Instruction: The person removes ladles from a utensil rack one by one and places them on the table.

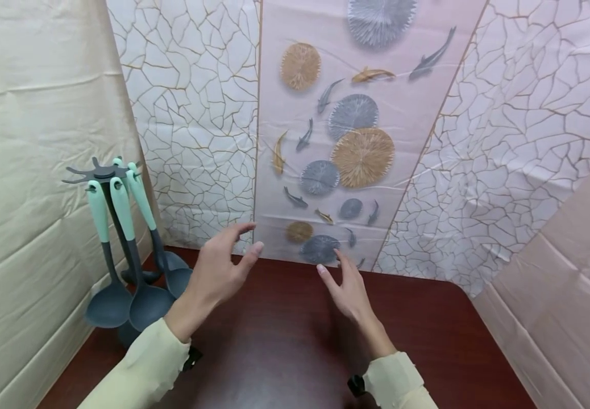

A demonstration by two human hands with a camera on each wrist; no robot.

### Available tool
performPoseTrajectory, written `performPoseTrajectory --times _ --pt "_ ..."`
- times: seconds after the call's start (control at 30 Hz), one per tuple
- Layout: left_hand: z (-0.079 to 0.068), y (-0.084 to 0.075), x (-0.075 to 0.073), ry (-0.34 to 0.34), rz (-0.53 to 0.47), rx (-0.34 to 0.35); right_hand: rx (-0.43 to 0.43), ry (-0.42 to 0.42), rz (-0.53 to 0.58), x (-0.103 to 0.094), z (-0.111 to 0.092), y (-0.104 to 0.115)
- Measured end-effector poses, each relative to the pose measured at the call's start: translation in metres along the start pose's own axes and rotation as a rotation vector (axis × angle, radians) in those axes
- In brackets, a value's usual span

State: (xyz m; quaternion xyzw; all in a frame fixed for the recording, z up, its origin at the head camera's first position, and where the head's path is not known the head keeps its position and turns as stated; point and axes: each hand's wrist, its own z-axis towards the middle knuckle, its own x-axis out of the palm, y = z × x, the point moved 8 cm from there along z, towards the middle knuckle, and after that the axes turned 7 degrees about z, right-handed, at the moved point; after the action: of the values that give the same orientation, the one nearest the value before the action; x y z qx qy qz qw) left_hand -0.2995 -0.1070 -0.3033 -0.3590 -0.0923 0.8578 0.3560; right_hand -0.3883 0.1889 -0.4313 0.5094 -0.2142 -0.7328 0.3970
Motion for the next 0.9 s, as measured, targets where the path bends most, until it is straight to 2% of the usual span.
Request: performPoseTrajectory --times 0.2,0.37,0.5,0.63,0.7,0.77,0.9 --pt "-0.002 -0.009 -0.066 -0.327 -0.054 0.155 0.031 0.022 0.146 0.013 -0.002 0.001" --pt "-0.008 -0.005 -0.115 -0.597 -0.123 0.228 0.005 0.037 0.245 0.025 -0.004 0.009" --pt "-0.018 0.001 -0.146 -0.795 -0.132 0.19 -0.029 0.066 0.298 0.037 -0.005 0.024" --pt "-0.027 0.012 -0.172 -0.985 -0.15 0.078 -0.075 0.104 0.344 0.055 -0.006 0.046" --pt "-0.03 0.02 -0.182 -1.038 -0.185 -0.001 -0.112 0.126 0.369 0.067 -0.007 0.058" --pt "-0.032 0.029 -0.189 -1.034 -0.217 -0.084 -0.148 0.152 0.384 0.08 -0.008 0.07" --pt "-0.031 0.054 -0.187 -0.872 -0.213 -0.235 -0.208 0.215 0.39 0.109 -0.013 0.092"
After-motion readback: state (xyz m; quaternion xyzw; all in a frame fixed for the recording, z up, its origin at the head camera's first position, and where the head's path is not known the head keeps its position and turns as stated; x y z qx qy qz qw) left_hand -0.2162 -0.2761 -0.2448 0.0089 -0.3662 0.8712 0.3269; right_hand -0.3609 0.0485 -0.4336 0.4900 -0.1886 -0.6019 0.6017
